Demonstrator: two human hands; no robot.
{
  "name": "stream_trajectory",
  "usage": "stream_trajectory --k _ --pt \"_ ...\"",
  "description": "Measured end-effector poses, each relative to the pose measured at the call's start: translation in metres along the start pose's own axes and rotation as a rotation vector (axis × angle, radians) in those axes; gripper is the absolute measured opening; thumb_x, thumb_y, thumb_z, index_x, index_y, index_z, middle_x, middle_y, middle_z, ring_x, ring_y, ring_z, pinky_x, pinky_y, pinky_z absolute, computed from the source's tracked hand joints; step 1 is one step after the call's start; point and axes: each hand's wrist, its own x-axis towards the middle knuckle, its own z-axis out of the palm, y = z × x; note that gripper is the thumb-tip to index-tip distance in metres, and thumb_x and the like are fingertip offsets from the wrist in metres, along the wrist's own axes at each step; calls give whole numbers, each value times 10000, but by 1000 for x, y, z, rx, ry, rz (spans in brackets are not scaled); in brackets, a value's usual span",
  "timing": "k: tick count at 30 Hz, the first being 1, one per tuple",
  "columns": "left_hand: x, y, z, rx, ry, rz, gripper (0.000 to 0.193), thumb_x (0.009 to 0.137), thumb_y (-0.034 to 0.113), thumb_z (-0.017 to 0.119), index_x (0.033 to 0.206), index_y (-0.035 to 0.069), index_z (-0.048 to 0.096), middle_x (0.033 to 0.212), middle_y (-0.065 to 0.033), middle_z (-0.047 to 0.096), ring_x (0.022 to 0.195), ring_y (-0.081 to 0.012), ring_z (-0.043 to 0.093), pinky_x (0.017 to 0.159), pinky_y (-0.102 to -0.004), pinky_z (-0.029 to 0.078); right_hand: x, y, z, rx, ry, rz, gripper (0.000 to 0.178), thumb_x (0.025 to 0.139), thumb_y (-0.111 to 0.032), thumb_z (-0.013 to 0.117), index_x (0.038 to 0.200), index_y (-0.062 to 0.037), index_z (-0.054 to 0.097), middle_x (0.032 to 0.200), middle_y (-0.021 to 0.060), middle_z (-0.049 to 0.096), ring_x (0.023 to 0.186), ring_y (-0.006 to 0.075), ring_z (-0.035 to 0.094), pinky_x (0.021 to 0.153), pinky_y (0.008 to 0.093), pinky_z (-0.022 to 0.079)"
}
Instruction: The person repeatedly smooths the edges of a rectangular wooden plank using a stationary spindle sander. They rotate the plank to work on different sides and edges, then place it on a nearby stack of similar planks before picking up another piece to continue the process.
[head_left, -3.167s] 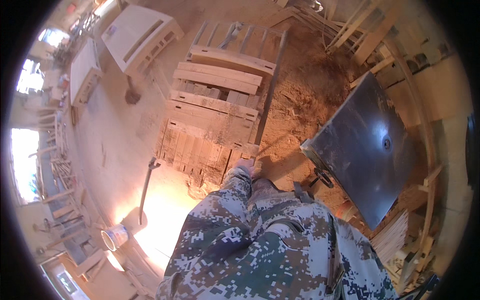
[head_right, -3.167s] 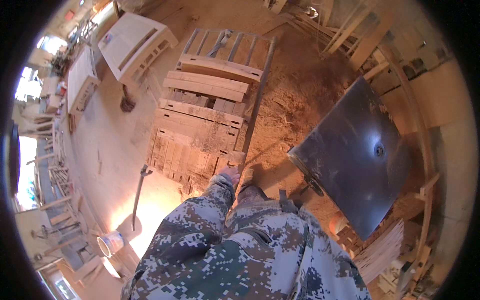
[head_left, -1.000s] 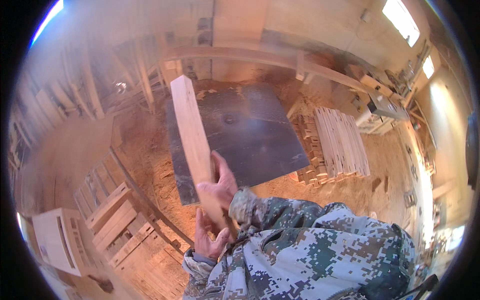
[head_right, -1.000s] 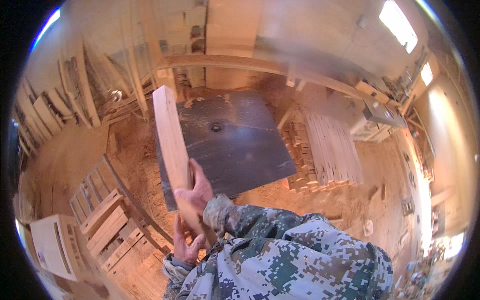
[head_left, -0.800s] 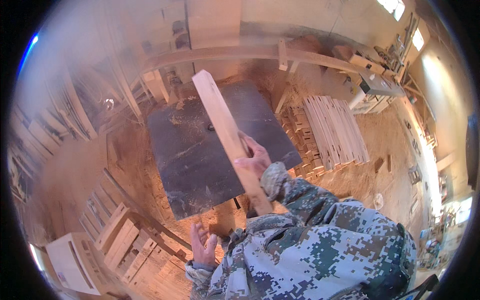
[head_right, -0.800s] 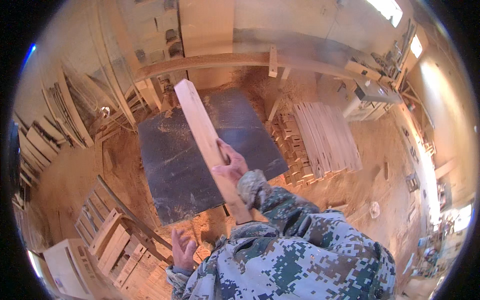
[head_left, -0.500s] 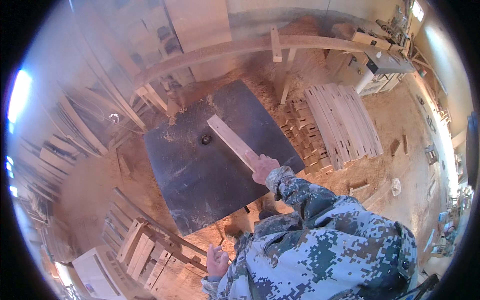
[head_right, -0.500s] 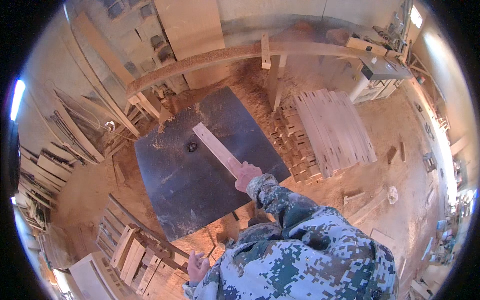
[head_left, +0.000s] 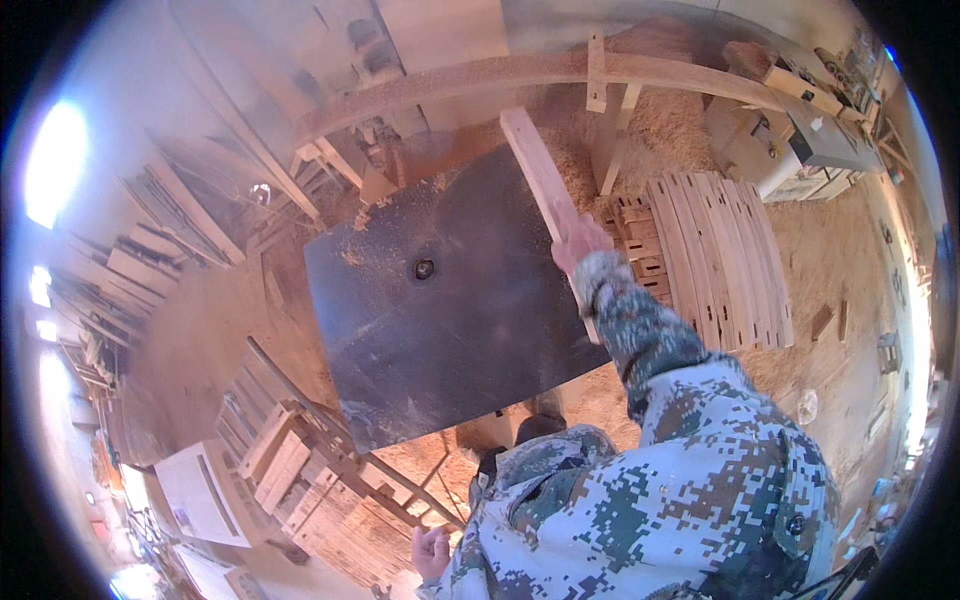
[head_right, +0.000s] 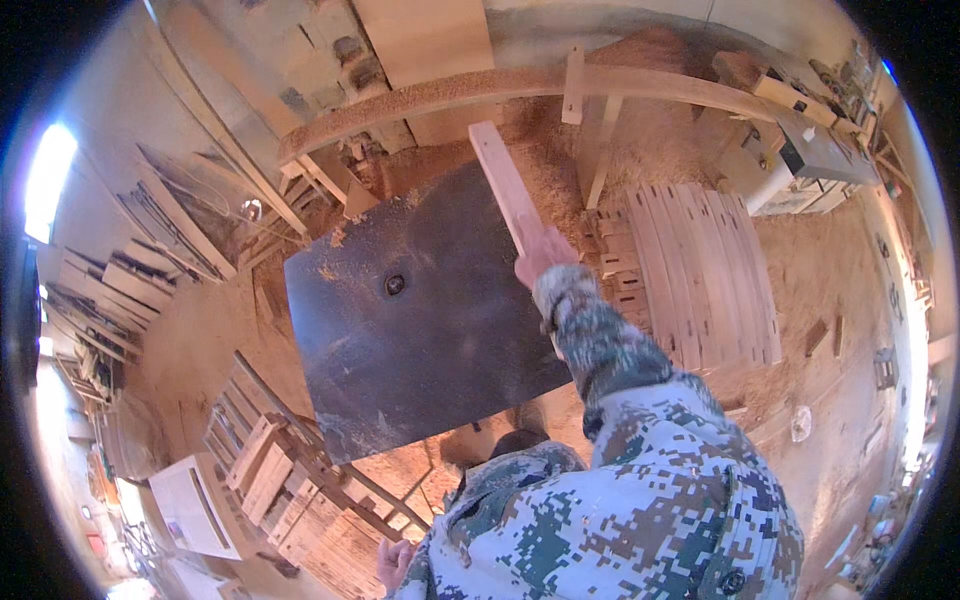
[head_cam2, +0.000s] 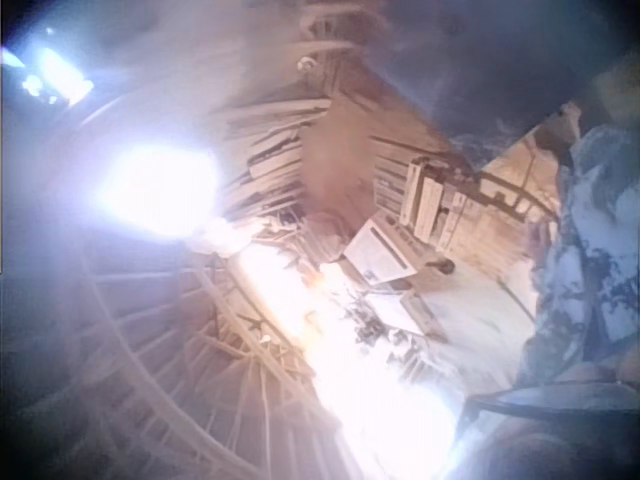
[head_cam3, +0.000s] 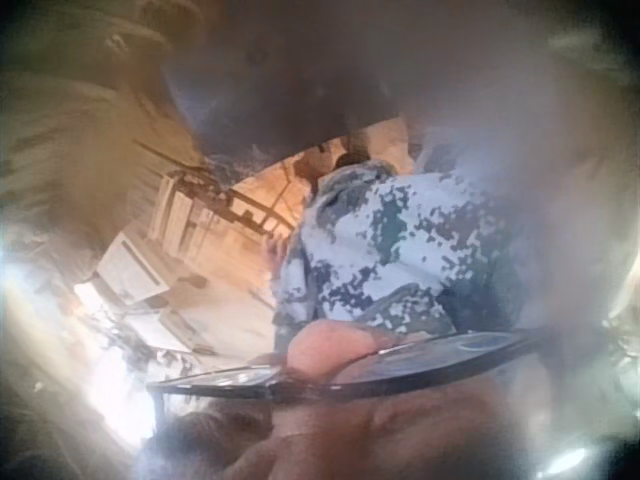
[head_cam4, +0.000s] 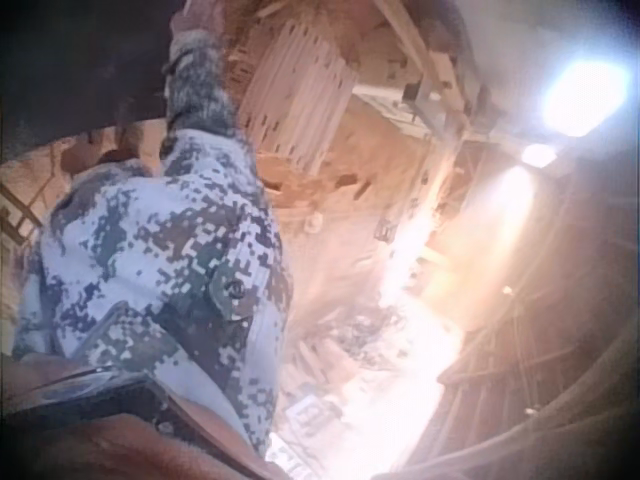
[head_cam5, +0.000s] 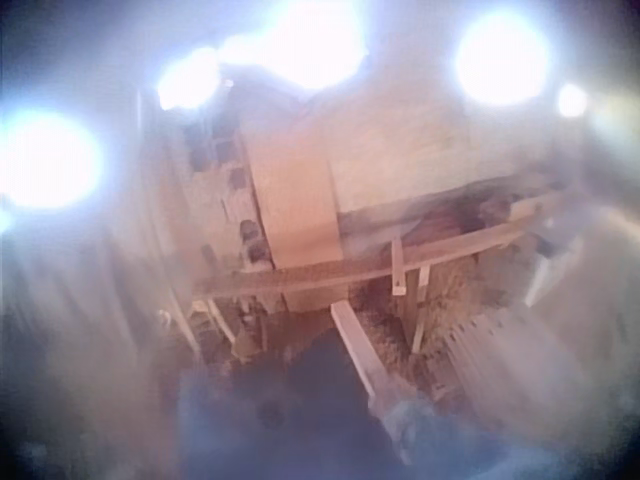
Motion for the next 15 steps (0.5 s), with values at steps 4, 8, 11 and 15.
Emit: stream_trajectory --k 4,8,11,15 --pt "17 -2 6 158 -78 -43 605 1026 89 670 1537 -94 403 1031 -115 752 811 -121 653 717 -282 547 -26 -5 14 -205 -354 -32 677 897 -156 659 1544 -240 478 1221 293 648 1163 485 676 1013 565 541" --pt "52 20 12 353 -108 50 640 1012 193 726 1496 -111 437 1089 -119 746 860 -144 676 775 -304 563 -22 -11 -1 -93 -181 -91 637 891 -167 664 1506 -256 523 1239 284 642 1151 520 660 987 580 550" --pt "67 37 24 405 -96 -13 629 1011 178 709 1493 -124 441 1134 -136 755 930 -171 696 835 -325 573 -51 -8 6 -100 -214 -138 629 891 -176 659 1499 -268 530 1272 271 631 1197 507 637 993 570 550" --pt "80 40 44 298 -267 -60 673 991 137 710 1535 -126 415 1212 -202 751 1023 -204 733 870 -340 589 -53 8 34 -193 -204 -30 763 893 -238 689 1610 -298 436 1278 258 656 1097 434 678 976 530 568"
